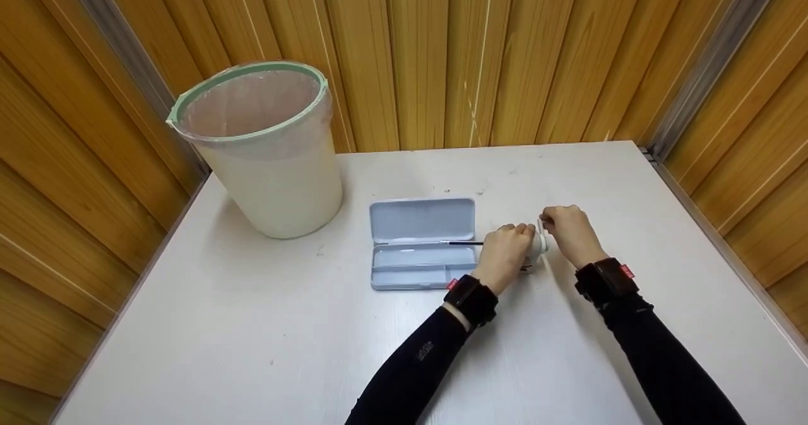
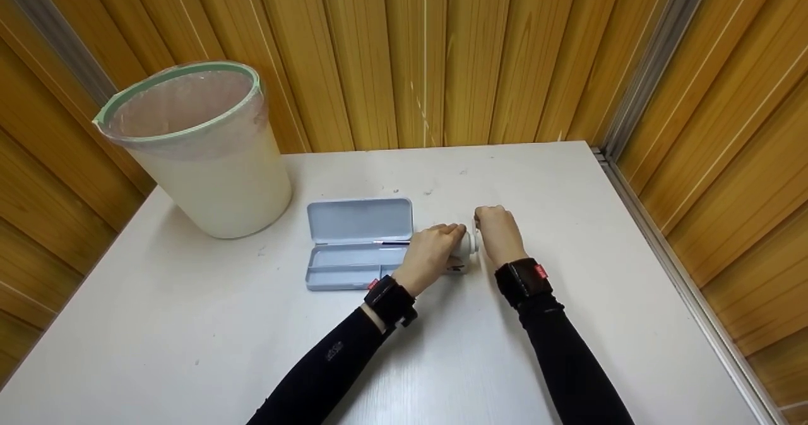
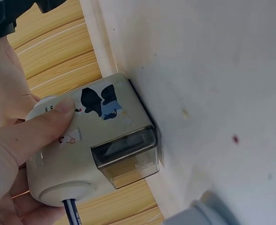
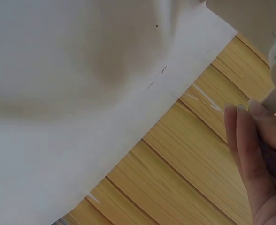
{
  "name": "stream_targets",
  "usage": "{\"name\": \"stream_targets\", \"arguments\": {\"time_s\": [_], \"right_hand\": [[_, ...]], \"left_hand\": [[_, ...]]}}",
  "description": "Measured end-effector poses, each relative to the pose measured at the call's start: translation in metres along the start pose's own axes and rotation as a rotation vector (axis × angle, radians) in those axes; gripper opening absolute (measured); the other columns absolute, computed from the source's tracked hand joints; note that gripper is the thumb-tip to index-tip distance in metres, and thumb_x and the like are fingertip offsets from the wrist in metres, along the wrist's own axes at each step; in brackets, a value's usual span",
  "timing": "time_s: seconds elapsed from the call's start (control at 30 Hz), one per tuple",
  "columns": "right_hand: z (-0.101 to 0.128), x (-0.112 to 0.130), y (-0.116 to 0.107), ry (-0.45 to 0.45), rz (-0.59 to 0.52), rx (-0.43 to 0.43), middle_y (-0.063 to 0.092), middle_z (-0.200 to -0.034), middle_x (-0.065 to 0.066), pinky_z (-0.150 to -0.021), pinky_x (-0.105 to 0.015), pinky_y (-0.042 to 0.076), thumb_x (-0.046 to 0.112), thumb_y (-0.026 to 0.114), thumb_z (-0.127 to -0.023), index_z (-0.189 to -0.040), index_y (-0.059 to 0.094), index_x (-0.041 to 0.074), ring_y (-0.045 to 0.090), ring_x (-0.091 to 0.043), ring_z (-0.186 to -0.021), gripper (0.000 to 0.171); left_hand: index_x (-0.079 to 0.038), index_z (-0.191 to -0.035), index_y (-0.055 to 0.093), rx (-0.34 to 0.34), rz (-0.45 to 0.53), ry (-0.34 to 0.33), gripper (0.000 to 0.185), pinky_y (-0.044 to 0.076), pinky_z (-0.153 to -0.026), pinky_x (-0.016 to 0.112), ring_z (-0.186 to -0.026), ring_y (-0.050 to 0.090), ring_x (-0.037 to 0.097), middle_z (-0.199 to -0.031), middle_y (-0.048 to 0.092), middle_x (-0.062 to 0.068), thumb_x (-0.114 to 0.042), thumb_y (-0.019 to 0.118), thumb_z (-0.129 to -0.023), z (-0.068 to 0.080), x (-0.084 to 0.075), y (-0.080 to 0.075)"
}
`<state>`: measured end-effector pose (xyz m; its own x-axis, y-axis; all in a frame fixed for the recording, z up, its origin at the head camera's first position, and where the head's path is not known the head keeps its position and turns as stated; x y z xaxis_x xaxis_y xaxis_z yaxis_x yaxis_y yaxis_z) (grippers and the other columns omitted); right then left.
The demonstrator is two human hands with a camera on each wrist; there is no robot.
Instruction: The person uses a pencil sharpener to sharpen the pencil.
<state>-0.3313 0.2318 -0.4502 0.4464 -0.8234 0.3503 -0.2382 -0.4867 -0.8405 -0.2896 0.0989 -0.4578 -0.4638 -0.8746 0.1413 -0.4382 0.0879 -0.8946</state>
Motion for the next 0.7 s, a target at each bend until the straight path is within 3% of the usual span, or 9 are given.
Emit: {"name": "stream_targets", "arguments": {"time_s": [0.33, 0.53, 0.7], "right_hand": [[-0.0033, -0.0025, -0.0004, 0.053, -0.082, 0.028, 0.071, -0.081, -0.025, -0.064, -0.041, 0.055, -0.008, 0.066, -0.084, -0.085, 0.069, -0.011, 0.067, -0.035, -0.07, 0.004], [-0.0025, -0.0069, 0.0015, 0.061, -0.109, 0.031, 0.071, -0.081, -0.025, -0.063, -0.038, 0.055, -0.01, 0.067, -0.082, -0.084, 0.07, -0.011, 0.068, -0.035, -0.07, 0.004], [-0.001, -0.0094, 0.0039, 0.056, -0.102, 0.051, 0.072, -0.08, -0.024, -0.063, -0.036, 0.053, -0.01, 0.066, -0.082, -0.086, 0.071, -0.011, 0.068, -0.033, -0.07, 0.007]], "left_hand": [[-0.02, -0.121, 0.068, 0.051, 0.032, -0.016, 0.04, 0.057, -0.068, 0.02, -0.087, 0.068, 0.007, -0.107, 0.072, -0.01, -0.024, 0.076, -0.082, -0.0013, 0.0003, 0.0007], [-0.02, -0.119, 0.068, 0.034, 0.032, -0.007, 0.035, 0.057, -0.067, 0.02, -0.086, 0.068, 0.007, -0.105, 0.072, -0.01, -0.018, 0.073, -0.084, -0.0004, 0.0, 0.0016], [-0.019, -0.12, 0.068, 0.028, 0.04, -0.004, 0.044, 0.057, -0.068, 0.02, -0.088, 0.068, 0.008, -0.107, 0.072, -0.009, -0.028, 0.08, -0.079, 0.0013, -0.0006, 0.0006]]}}
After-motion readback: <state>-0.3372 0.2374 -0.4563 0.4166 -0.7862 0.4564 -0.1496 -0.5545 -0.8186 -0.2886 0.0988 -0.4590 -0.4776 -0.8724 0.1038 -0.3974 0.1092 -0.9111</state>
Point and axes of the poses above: each hand's wrist, its own z-axis away from the middle knuckle, its own y-axis out of the palm, x = y × z, the point moved 3 cm from there along -z, towards the middle knuckle
